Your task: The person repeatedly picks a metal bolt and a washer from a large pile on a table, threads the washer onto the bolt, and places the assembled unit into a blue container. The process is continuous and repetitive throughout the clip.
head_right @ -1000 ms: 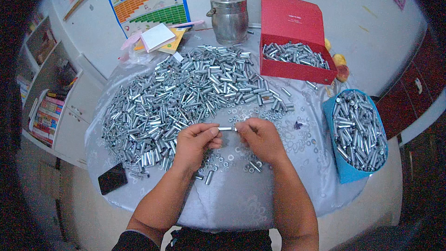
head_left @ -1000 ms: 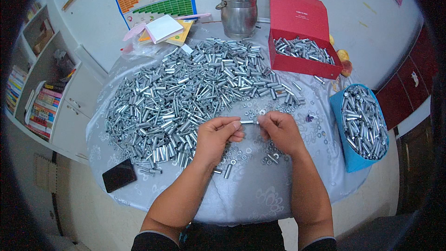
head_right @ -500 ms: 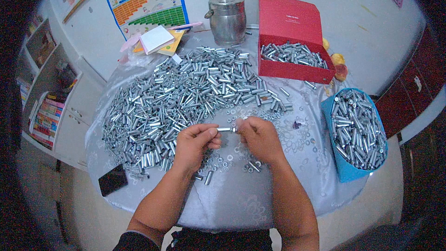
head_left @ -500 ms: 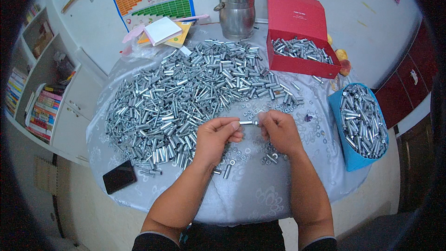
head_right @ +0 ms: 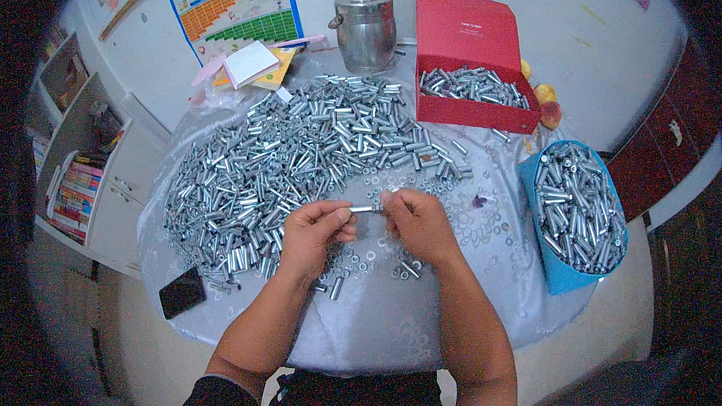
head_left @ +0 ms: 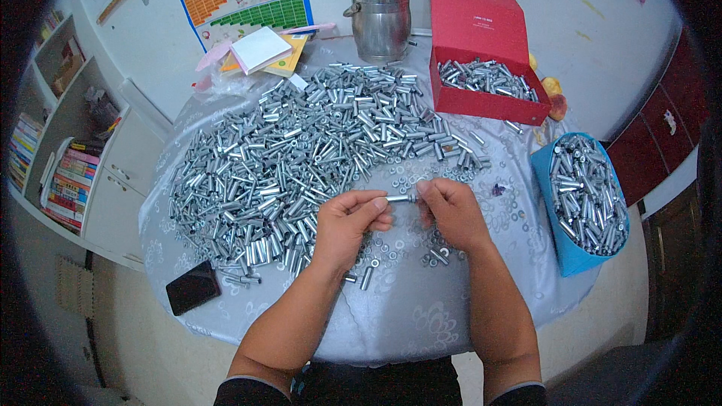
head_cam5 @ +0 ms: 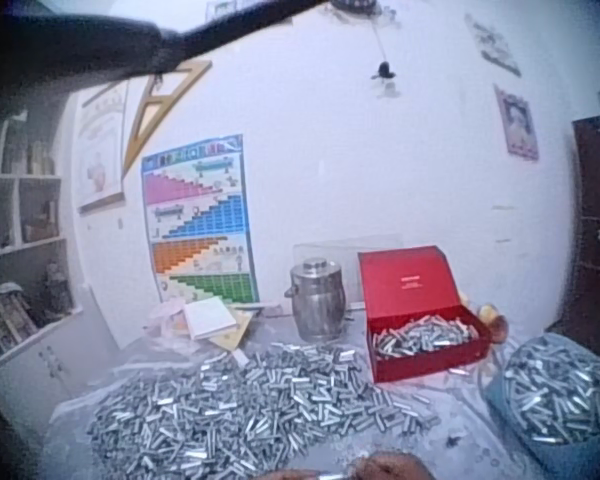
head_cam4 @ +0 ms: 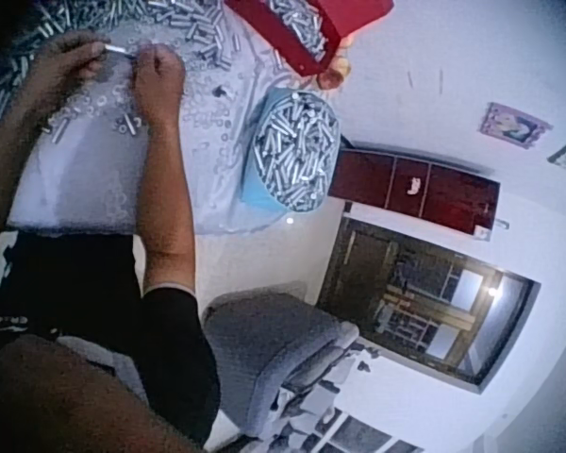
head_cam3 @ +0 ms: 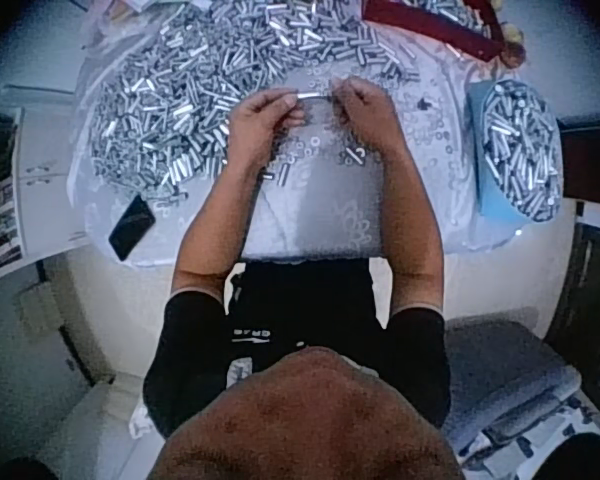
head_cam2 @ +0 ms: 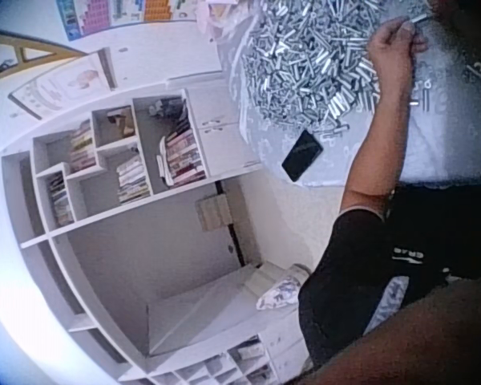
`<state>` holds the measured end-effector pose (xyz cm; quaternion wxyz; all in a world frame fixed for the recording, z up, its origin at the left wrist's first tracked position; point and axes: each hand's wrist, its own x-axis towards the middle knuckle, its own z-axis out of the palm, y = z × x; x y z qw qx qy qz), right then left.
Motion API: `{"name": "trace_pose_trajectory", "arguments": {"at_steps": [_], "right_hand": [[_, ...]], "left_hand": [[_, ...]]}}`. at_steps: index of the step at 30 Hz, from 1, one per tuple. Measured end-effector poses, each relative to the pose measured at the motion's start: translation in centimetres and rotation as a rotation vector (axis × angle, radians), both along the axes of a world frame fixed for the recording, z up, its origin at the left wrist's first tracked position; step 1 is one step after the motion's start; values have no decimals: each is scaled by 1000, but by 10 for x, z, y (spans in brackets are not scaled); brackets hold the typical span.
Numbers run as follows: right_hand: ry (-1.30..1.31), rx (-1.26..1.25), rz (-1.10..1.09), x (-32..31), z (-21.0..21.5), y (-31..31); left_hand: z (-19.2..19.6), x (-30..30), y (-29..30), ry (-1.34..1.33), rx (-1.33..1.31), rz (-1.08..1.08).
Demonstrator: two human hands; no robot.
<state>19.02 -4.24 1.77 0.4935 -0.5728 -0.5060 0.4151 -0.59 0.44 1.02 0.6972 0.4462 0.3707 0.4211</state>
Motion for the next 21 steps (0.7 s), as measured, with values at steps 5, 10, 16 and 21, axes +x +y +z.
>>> {"name": "trace_pose_trajectory", "arguments": {"at_steps": [5,10,16,21], "right_hand": [[-92,-62,64,0,-2,2],[52,41,24,-5,-3,2],[69,1,0,-4,2,0],[56,-59,3,-4,13,-2]], "left_hand": [[-2,0,0,-9,12,14],[2,1,0,-7,15,10],[0,2,-1,-12,26,0],[-2,1,-1,-32,27,-14]]}}
